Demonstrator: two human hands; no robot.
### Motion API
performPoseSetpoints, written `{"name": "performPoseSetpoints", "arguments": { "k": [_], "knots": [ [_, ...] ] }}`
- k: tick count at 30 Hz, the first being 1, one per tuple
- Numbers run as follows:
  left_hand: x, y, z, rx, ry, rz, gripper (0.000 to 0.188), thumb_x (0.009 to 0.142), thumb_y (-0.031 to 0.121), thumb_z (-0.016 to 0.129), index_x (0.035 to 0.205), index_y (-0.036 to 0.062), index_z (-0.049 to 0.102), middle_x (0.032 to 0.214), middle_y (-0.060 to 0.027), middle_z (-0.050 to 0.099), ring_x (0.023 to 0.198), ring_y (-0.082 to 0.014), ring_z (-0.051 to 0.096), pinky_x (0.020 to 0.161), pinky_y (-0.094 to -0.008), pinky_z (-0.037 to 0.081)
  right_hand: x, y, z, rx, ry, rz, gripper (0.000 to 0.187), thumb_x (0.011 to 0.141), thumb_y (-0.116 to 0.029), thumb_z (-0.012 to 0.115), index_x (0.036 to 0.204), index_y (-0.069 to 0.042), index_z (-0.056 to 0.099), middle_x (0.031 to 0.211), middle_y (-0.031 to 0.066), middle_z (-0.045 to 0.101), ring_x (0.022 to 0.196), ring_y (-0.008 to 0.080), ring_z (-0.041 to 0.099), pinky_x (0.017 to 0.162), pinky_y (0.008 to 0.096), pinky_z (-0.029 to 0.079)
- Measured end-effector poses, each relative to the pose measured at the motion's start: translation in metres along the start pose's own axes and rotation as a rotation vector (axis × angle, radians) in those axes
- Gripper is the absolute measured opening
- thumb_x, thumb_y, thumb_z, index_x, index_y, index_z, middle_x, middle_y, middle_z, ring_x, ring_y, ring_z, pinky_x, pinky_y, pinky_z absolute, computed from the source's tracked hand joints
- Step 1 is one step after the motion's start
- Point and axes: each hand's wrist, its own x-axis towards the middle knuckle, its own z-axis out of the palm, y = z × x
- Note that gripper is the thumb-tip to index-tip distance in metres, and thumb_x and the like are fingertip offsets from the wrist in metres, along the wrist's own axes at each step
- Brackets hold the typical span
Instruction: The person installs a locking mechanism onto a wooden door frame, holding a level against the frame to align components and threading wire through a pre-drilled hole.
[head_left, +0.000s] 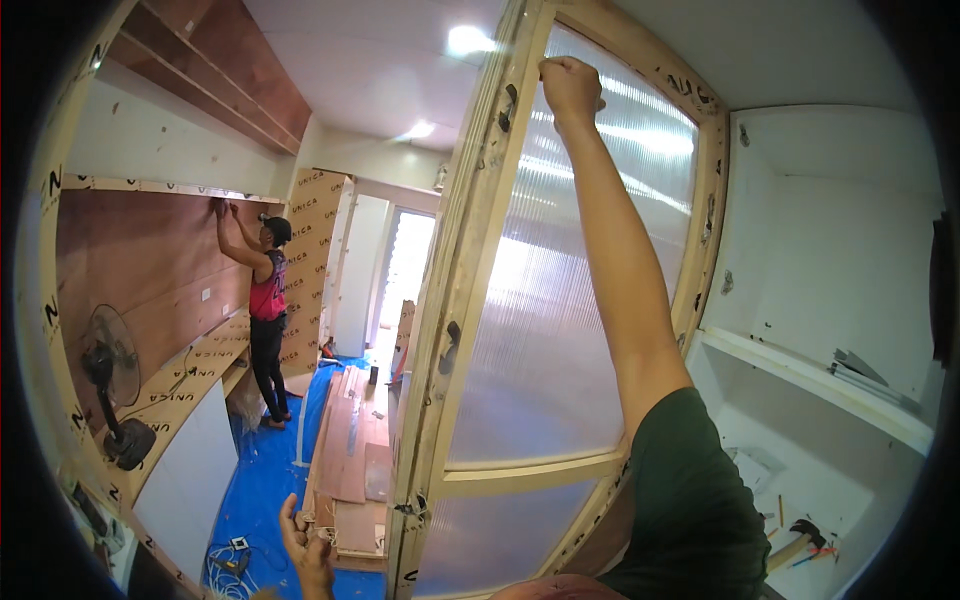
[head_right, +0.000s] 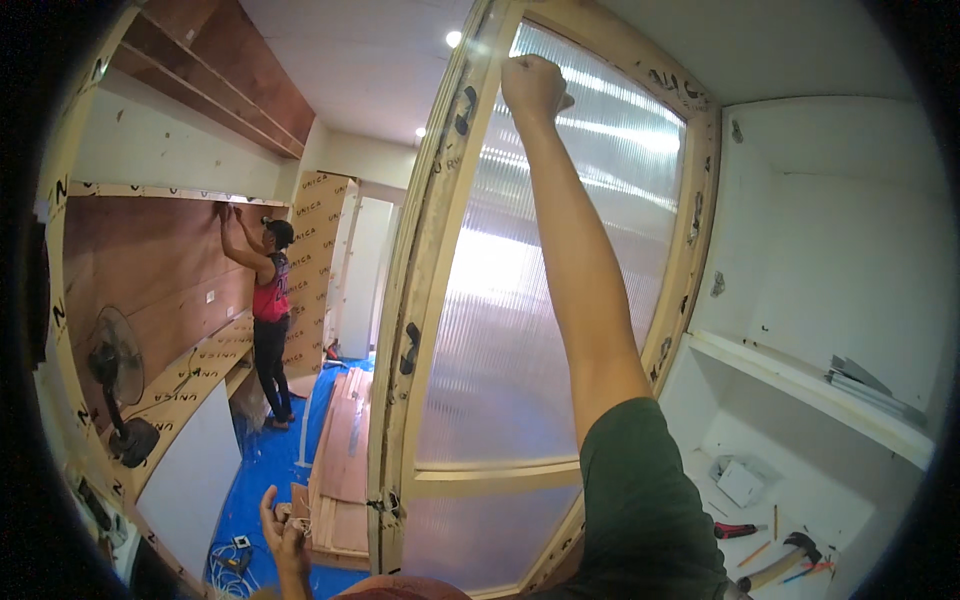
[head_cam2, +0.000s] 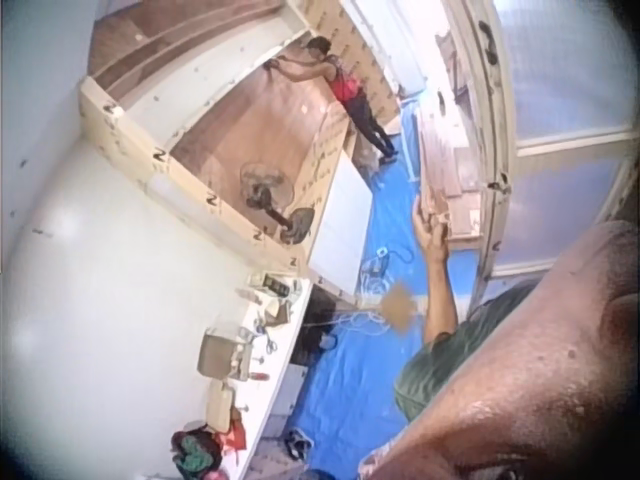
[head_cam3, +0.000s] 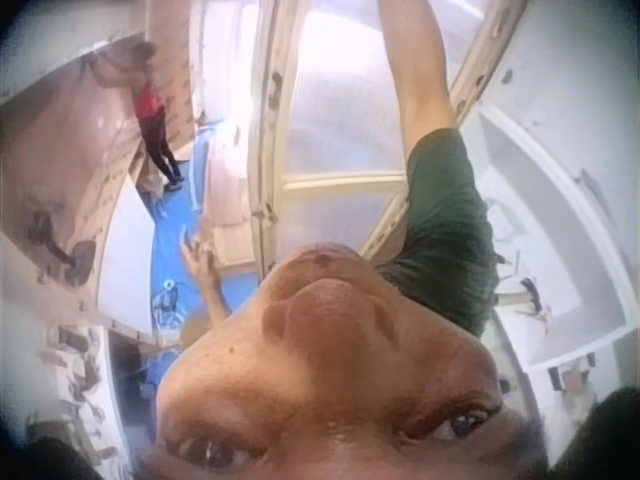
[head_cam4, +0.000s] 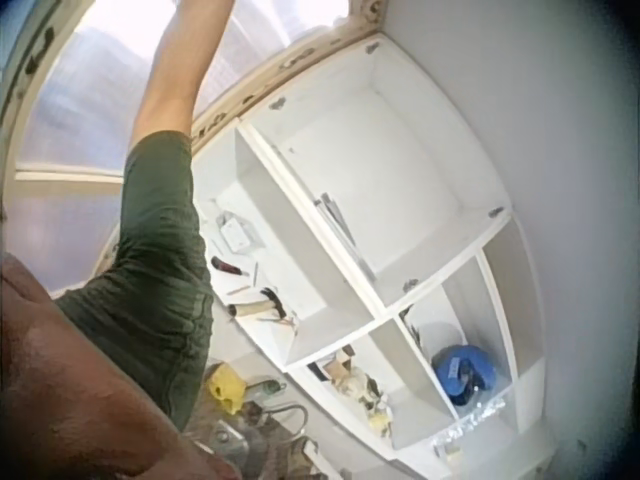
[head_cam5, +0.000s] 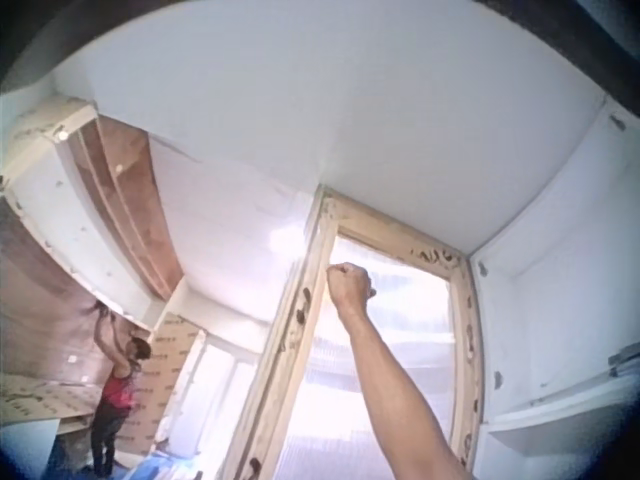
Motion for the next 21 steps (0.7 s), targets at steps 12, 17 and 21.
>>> {"name": "performPoseSetpoints", "arguments": {
  "k": [12, 17, 21],
  "knots": [
    [0.003, 0.022, -0.017, 0.202, 0.058, -0.024, 0.078, 0.084, 0.024, 0.074, 0.155, 0.0014, 0.049, 0.117, -0.0062, 0.061, 0.101, -0.0141, 0.062, 0.088, -0.0282, 0.052, 0.077, -0.007, 0.015, 0.243, -0.125, 0.057, 0.039, 0.09, -0.031, 0.078, 0.115, -0.001, 0.08, 0.12, 0.0126, 0.079, 0.12, 0.0227, 0.068, 0.122, 0.0347, 0.032],
    [0.012, 0.031, 0.012, 0.236, -0.055, -0.014, 0.075, 0.087, 0.033, 0.077, 0.149, -0.0002, 0.055, 0.115, -0.0071, 0.065, 0.1, -0.0157, 0.064, 0.087, -0.0299, 0.053, 0.113, 0.007, 0.023, -0.171, -0.039, -0.203, 0.057, 0.092, -0.029, 0.066, 0.147, -0.015, 0.065, 0.143, 0.0225, 0.065, 0.141, 0.0423, 0.055, 0.113, 0.0733, 0.033],
    [0.009, 0.047, 0.024, 0.29, -0.05, -0.02, 0.077, 0.085, 0.037, 0.081, 0.147, -0.0006, 0.056, 0.115, -0.0072, 0.065, 0.099, -0.0157, 0.065, 0.086, -0.0298, 0.053, 0.088, -0.011, 0.028, -0.256, 0.073, -0.241, 0.037, 0.092, -0.028, 0.068, 0.126, -0.016, 0.077, 0.128, 0.0186, 0.074, 0.125, 0.0398, 0.067, 0.107, 0.0691, 0.04]
  ]
}}
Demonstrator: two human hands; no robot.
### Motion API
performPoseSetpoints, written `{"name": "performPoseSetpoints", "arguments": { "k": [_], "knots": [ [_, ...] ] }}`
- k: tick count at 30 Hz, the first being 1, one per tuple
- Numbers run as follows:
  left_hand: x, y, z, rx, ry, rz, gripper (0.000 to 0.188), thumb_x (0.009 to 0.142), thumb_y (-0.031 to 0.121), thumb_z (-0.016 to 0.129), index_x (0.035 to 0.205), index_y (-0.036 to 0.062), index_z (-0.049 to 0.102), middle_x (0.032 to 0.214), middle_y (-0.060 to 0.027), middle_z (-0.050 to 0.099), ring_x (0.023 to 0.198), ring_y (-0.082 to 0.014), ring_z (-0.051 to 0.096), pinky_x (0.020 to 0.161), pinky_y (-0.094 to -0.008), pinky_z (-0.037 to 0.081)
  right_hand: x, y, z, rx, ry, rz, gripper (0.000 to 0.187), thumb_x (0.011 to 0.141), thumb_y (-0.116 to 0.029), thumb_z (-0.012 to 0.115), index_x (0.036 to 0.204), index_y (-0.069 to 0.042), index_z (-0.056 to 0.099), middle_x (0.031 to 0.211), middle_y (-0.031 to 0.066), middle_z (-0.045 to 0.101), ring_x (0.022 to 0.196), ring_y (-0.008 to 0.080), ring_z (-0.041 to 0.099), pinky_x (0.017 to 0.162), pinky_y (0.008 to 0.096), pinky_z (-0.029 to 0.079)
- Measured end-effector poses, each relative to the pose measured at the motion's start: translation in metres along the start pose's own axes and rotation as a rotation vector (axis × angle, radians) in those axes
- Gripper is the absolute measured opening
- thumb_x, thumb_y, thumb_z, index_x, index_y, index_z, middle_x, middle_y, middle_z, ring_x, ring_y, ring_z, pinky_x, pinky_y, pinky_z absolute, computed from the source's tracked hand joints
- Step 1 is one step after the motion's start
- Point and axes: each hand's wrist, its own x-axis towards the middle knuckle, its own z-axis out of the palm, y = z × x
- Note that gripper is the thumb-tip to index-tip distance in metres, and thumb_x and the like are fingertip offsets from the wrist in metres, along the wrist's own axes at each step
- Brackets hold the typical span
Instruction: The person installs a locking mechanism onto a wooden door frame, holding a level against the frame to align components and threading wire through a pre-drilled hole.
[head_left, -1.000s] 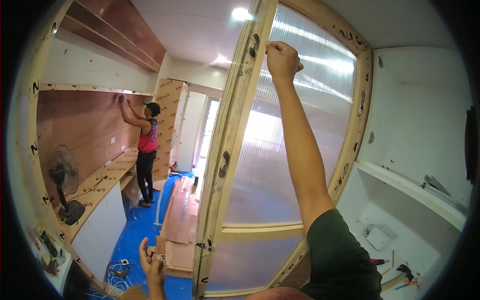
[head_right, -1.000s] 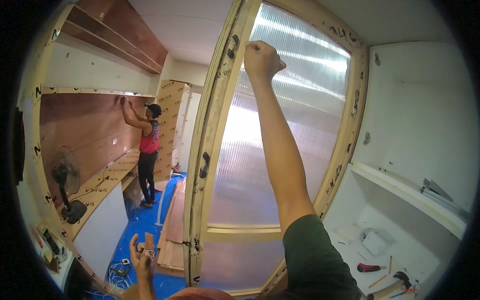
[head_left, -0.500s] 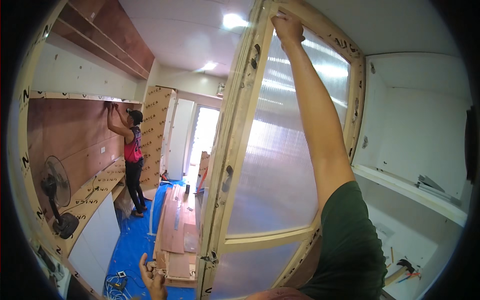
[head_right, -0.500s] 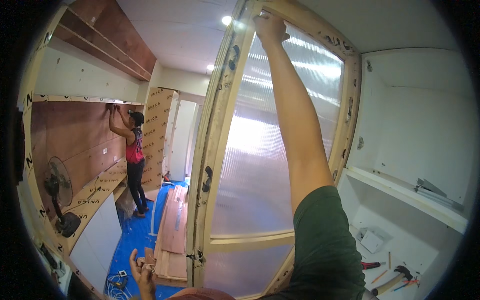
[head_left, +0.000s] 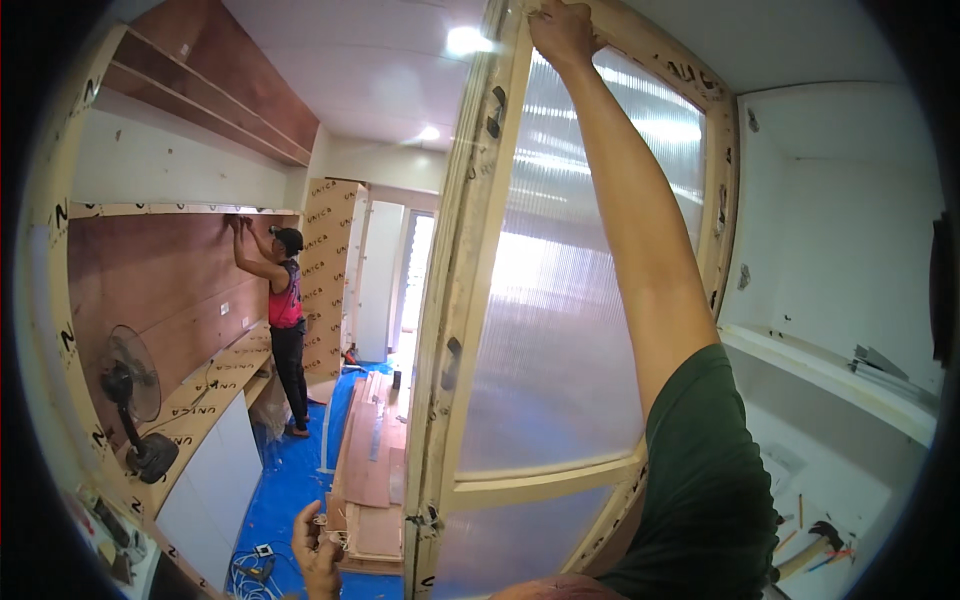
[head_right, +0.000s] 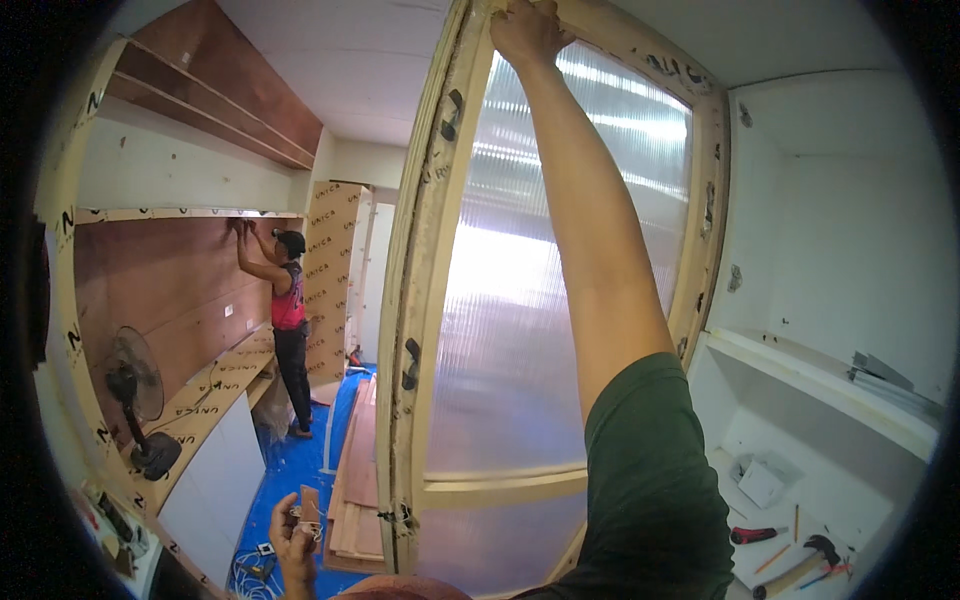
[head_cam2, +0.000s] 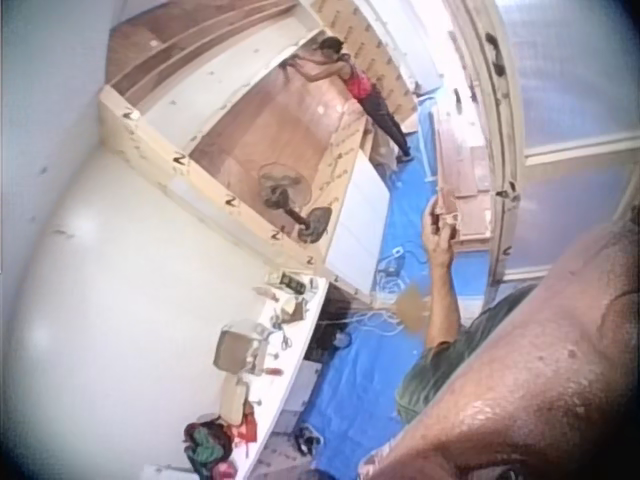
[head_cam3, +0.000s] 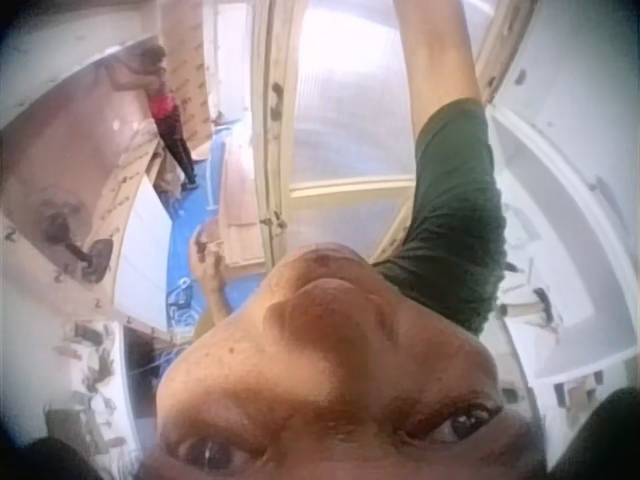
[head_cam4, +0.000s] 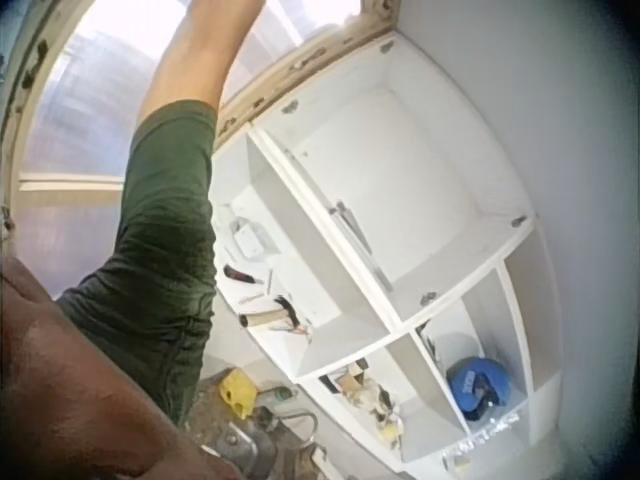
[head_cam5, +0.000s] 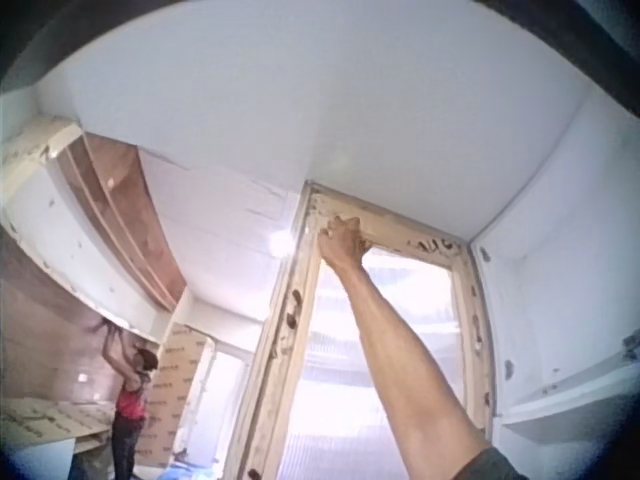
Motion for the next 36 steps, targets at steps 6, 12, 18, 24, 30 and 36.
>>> {"name": "performPoseSetpoints", "arguments": {
  "k": [6, 12, 18, 24, 30, 36],
  "knots": [
    [-0.015, -0.004, -0.002, -0.026, 0.028, -0.004, 0.077, 0.083, 0.036, 0.082, 0.146, -0.0006, 0.057, 0.114, -0.0079, 0.065, 0.099, -0.0159, 0.065, 0.085, -0.0306, 0.054, 0.047, 0.008, 0.004, 0.043, 0.075, 0.097, 0.023, 0.095, -0.031, 0.069, 0.103, -0.015, 0.084, 0.124, 0.0148, 0.078, 0.122, 0.0369, 0.069, 0.103, 0.0693, 0.044],
    [-0.038, -0.005, -0.035, 0.029, 0.081, -0.048, 0.075, 0.085, 0.03, 0.079, 0.148, -0.001, 0.055, 0.116, -0.0086, 0.065, 0.1, -0.0158, 0.065, 0.086, -0.0304, 0.054, 0.039, 0.0, -0.006, 0.183, -0.194, -0.05, 0.035, 0.098, -0.035, 0.068, 0.127, -0.017, 0.077, 0.139, 0.017, 0.071, 0.134, 0.0406, 0.062, 0.118, 0.0657, 0.038],
    [-0.048, 0.007, -0.039, 0.118, 0.13, -0.132, 0.075, 0.086, 0.035, 0.08, 0.146, -0.0023, 0.057, 0.12, -0.012, 0.067, 0.102, -0.0189, 0.066, 0.088, -0.0329, 0.055, -0.058, -0.003, 0.01, 0.23, -0.306, -0.248, 0.078, 0.108, -0.031, 0.054, 0.169, 0.005, 0.022, 0.179, 0.0273, 0.011, 0.165, 0.042, 0.019, 0.131, 0.059, 0.025],
    [-0.05, 0.008, -0.021, 0.183, 0.017, -0.169, 0.071, 0.088, 0.034, 0.076, 0.147, -0.0018, 0.057, 0.113, -0.0101, 0.067, 0.088, -0.0153, 0.065, 0.07, -0.0283, 0.051, -0.196, -0.035, -0.047, 0.585, -0.228, -0.106, 0.073, 0.116, -0.041, 0.035, 0.171, 0.004, 0.017, 0.179, 0.0293, 0.01, 0.167, 0.0438, 0.007, 0.135, 0.0559, 0.011],
    [-0.06, -0.011, 0.003, 0.089, -0.096, -0.182, 0.065, 0.091, 0.023, 0.073, 0.15, 0.0018, 0.057, 0.106, -0.0061, 0.066, 0.08, -0.0106, 0.06, 0.06, -0.024, 0.046, -0.289, -0.052, -0.089, 1.067, -0.096, 0.031, 0.067, 0.114, -0.056, 0.036, 0.16, -0.007, 0.034, 0.166, 0.0221, 0.022, 0.156, 0.0396, 0.017, 0.129, 0.0501, 0.016],
    [-0.093, -0.018, 0.016, 0.069, -0.143, -0.201, 0.064, 0.09, 0.019, 0.071, 0.151, 0.0021, 0.056, 0.108, -0.0067, 0.067, 0.079, -0.0105, 0.06, 0.059, -0.0238, 0.044, -0.43, -0.047, -0.13, 1.352, -0.222, 0.164, 0.065, 0.115, -0.051, 0.043, 0.153, 0.001, 0.042, 0.152, 0.0244, 0.046, 0.146, 0.0423, 0.042, 0.124, 0.0467, 0.027]
  ]
}}
